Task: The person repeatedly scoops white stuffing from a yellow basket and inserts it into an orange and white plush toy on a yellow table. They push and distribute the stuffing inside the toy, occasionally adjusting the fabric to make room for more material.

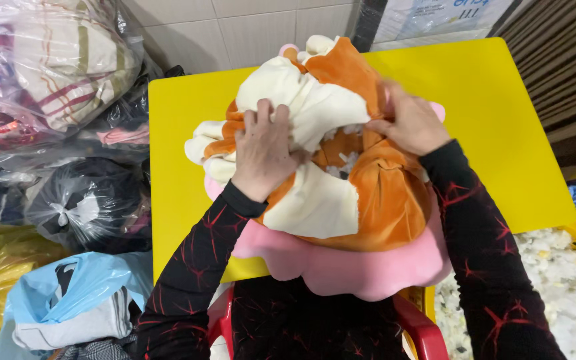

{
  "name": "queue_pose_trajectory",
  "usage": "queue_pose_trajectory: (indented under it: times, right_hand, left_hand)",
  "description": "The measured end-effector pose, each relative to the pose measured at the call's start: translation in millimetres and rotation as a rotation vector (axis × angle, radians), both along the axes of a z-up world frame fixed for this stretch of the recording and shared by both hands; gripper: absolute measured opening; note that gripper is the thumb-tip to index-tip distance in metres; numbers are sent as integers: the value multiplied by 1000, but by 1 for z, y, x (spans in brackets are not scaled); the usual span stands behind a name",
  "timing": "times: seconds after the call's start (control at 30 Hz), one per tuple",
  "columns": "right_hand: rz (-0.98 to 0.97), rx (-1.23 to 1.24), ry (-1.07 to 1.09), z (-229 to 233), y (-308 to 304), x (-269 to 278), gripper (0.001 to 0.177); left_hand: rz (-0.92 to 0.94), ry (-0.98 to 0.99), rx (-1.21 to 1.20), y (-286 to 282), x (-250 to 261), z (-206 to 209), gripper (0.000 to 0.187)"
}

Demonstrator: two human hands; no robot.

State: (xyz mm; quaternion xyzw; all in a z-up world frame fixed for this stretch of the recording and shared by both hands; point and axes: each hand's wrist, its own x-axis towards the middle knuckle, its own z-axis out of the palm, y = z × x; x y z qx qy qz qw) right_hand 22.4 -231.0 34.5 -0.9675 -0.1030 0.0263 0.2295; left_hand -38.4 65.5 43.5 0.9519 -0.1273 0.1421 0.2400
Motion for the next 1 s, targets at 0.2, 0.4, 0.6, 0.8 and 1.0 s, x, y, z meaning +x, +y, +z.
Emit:
queue_pose_trajectory:
  times: [0.2, 0.4, 0.6, 0.8, 1.0]
  right_hand:
    - [-17, 248, -650, 33, 9, -38, 22]
    - [151, -256, -370, 63, 24, -81, 22]
    - [268, 343, 57, 58, 24, -111, 16]
    - [200, 335, 80, 44, 21, -134, 17]
    - [266, 331, -349, 3, 7, -79, 19]
  left_hand:
    - [168, -109, 155, 1, 6, -1, 49]
    - [-36, -283, 9, -11, -18, 14, 70]
    - [12, -232, 11, -39, -13, -8, 47]
    - [195, -651, 445, -39, 37, -27, 20]
    - [-117, -326, 97, -5, 18, 0, 47]
